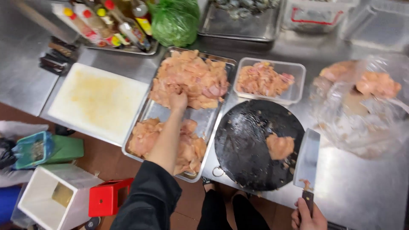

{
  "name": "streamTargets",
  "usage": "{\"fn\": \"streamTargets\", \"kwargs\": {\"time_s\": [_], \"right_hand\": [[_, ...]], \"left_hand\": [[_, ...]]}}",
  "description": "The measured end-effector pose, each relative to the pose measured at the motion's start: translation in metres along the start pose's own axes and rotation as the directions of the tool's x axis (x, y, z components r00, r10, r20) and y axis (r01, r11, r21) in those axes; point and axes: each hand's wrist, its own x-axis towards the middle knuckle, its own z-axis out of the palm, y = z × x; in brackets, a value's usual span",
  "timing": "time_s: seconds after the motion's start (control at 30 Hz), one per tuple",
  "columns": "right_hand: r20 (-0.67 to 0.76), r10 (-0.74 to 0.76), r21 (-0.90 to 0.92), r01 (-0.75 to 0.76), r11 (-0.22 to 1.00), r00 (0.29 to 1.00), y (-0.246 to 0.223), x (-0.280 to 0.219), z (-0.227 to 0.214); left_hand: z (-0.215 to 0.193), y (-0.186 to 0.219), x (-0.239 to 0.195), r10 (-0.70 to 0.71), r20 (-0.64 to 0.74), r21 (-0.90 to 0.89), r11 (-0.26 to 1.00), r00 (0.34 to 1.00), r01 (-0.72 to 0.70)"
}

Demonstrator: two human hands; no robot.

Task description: The person uses a large cleaver to slice raw chicken pieces on a black cutting board. They repeatedly pick up chicken from a metal tray, cut it into smaller portions, and place the cut pieces back onto the tray. The camera frequently moves and shakes during the process.

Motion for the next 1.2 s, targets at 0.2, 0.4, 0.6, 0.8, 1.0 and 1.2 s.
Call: {"fn": "streamTargets", "kwargs": {"time_s": [0.2,0.4,0.6,0.8,1.0,1.2], "right_hand": [[0.112,-0.063,0.103,0.051,0.993,0.992,0.030,0.021,-0.025],[0.152,-0.049,0.224,0.014,0.975,0.987,0.021,0.015,-0.018],[0.117,-0.035,0.241,0.006,0.970,0.992,0.030,0.015,-0.024],[0.148,-0.030,0.247,-0.008,0.969,0.988,0.052,0.018,-0.014],[0.362,-0.038,0.121,-0.007,0.993,0.931,0.049,0.010,-0.002],[0.341,0.045,0.233,-0.131,0.964,0.939,0.056,-0.011,0.029]], "left_hand": [[-0.026,0.198,-0.169,0.288,0.218,-0.010,0.956,0.932,-0.293],[0.042,0.312,-0.303,0.234,0.859,-0.094,0.947,0.456,-0.309],[0.040,0.321,-0.303,-0.191,0.904,0.285,0.936,0.383,-0.206],[-0.038,0.269,-0.350,-0.512,0.720,0.094,0.740,0.468,0.666],[-0.057,0.251,-0.347,0.640,0.545,-0.312,0.755,0.542,-0.577],[-0.029,0.231,-0.322,0.794,0.547,-0.478,0.558,0.267,-0.679]]}}
